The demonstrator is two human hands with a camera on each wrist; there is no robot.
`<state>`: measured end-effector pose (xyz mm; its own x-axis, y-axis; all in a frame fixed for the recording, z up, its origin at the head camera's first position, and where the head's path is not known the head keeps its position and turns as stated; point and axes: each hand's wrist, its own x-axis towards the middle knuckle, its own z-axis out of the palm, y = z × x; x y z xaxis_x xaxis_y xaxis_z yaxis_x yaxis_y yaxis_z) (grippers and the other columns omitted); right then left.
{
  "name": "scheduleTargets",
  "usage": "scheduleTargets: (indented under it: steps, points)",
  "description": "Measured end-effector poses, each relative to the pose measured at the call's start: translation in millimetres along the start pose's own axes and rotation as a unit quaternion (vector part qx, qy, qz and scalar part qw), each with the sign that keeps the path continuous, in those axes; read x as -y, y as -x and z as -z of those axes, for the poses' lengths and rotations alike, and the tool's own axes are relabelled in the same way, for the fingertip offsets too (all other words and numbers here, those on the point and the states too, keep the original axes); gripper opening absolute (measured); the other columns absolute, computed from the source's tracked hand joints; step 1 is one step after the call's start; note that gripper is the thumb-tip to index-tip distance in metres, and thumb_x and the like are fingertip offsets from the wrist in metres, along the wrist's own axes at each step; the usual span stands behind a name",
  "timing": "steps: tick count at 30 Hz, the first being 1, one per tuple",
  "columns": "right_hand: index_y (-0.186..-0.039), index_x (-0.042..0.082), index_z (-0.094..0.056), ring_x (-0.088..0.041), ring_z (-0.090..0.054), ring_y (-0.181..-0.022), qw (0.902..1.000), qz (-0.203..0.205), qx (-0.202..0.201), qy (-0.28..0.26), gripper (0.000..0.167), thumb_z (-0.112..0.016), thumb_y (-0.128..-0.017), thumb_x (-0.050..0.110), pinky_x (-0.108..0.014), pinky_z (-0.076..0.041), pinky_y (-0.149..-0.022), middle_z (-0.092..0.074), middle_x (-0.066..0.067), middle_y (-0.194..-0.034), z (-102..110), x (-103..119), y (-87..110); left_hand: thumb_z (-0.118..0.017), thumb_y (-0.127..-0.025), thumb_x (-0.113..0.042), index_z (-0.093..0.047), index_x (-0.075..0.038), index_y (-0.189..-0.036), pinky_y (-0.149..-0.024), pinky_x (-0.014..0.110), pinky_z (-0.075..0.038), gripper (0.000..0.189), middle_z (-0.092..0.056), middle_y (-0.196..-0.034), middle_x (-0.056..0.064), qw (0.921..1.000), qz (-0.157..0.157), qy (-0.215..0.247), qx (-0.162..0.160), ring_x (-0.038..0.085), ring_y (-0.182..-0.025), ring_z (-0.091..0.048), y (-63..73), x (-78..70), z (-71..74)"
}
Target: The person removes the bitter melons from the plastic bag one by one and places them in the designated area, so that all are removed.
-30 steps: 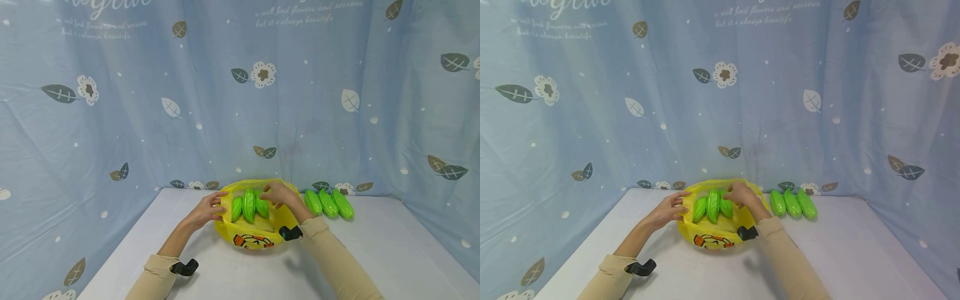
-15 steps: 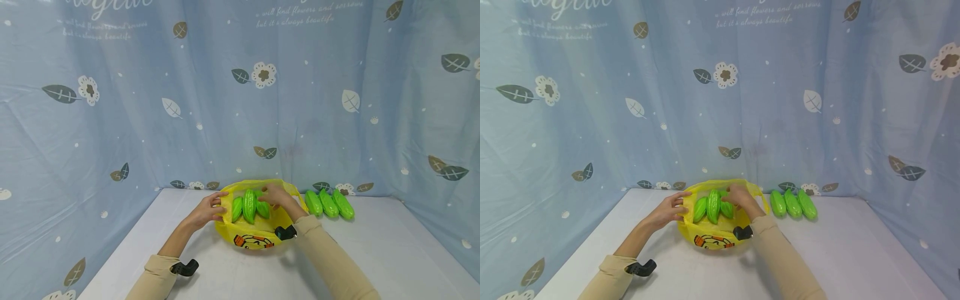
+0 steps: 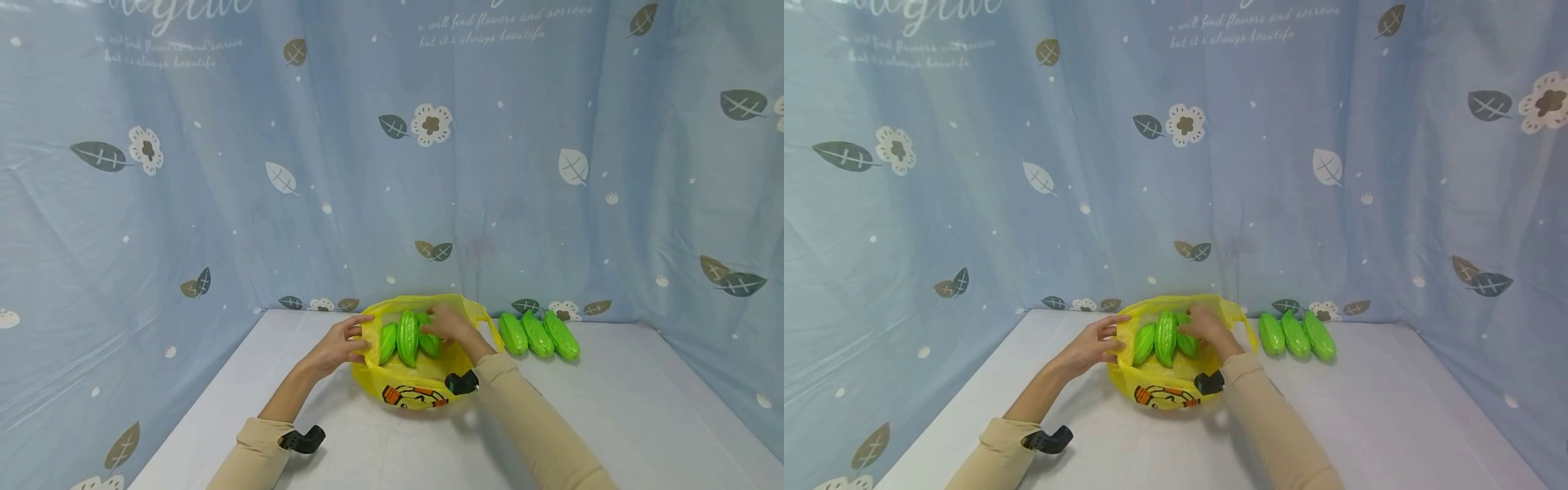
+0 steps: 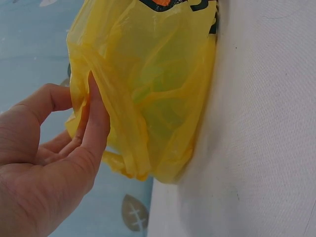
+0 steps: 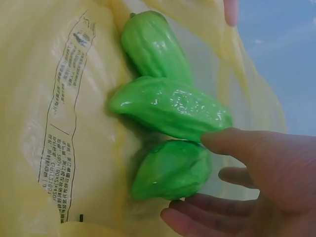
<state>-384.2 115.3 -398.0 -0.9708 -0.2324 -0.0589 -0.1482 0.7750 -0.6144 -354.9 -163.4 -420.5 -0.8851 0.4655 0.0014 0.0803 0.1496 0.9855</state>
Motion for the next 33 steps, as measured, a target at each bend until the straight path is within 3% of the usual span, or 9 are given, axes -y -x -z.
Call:
scheduleTargets:
  steps: [8, 18, 21, 28, 33]
  points:
    - [-0.144, 0.000, -0.043, -0.018, -0.055, -0.066, 0.9998, -0.010, 0.002, 0.017, 0.060, -0.066, -0.093, 0.021, -0.045, -0.061, -0.066, -0.061, -0.014, -0.106, -1.8, 2.6, 0.0, -0.064, -0.090, -0.006, -0.036, -0.013, -0.151, -0.082, 0.041, -0.061, 0.068, -0.051, -0.140, 0.020, 1.0000, 0.000, -0.001, -0.003, 0.023, -0.109, -0.064, -1.3, 1.3, -0.2]
    - [-0.148, 0.002, -0.039, -0.027, -0.063, -0.082, 0.9990, -0.032, 0.021, 0.021, 0.061, -0.064, -0.094, 0.018, -0.043, -0.061, -0.071, -0.052, -0.020, -0.138, 0.4, 6.8, 4.0, -0.063, -0.091, -0.006, -0.034, -0.012, -0.152, -0.082, 0.040, -0.061, 0.067, -0.049, -0.142, 0.024, 1.0000, -0.005, -0.006, 0.004, 0.022, -0.107, -0.064, -0.4, 1.9, -0.3]
    - [-0.148, 0.001, -0.039, -0.031, -0.065, -0.085, 0.9990, -0.032, 0.022, 0.023, 0.061, -0.064, -0.094, 0.017, -0.043, -0.061, -0.072, -0.050, -0.021, -0.141, 1.0, 6.6, 4.0, -0.063, -0.091, -0.005, -0.035, -0.012, -0.151, -0.081, 0.040, -0.061, 0.067, -0.050, -0.141, 0.023, 1.0000, -0.002, -0.005, 0.002, 0.021, -0.106, -0.064, -0.9, 1.8, -0.9]
    - [-0.146, -0.001, -0.042, -0.022, -0.059, -0.077, 0.9986, -0.017, 0.012, 0.048, 0.061, -0.066, -0.093, 0.016, -0.041, -0.058, -0.073, -0.051, -0.021, -0.142, 0.1, 5.2, 1.6, -0.063, -0.091, -0.005, -0.036, -0.012, -0.151, -0.082, 0.041, -0.061, 0.066, -0.049, -0.141, 0.023, 1.0000, 0.000, -0.002, 0.001, 0.022, -0.105, -0.064, -0.3, 0.7, -1.9]
    - [-0.146, -0.001, -0.041, -0.029, -0.064, -0.078, 0.9991, -0.026, 0.013, 0.031, 0.062, -0.066, -0.092, 0.016, -0.043, -0.060, -0.072, -0.052, -0.021, -0.140, -0.7, 3.6, 0.3, -0.063, -0.090, -0.005, -0.037, -0.013, -0.150, -0.081, 0.041, -0.061, 0.066, -0.050, -0.140, 0.022, 1.0000, 0.004, -0.001, -0.003, 0.022, -0.105, -0.065, -0.9, 0.7, -2.6]
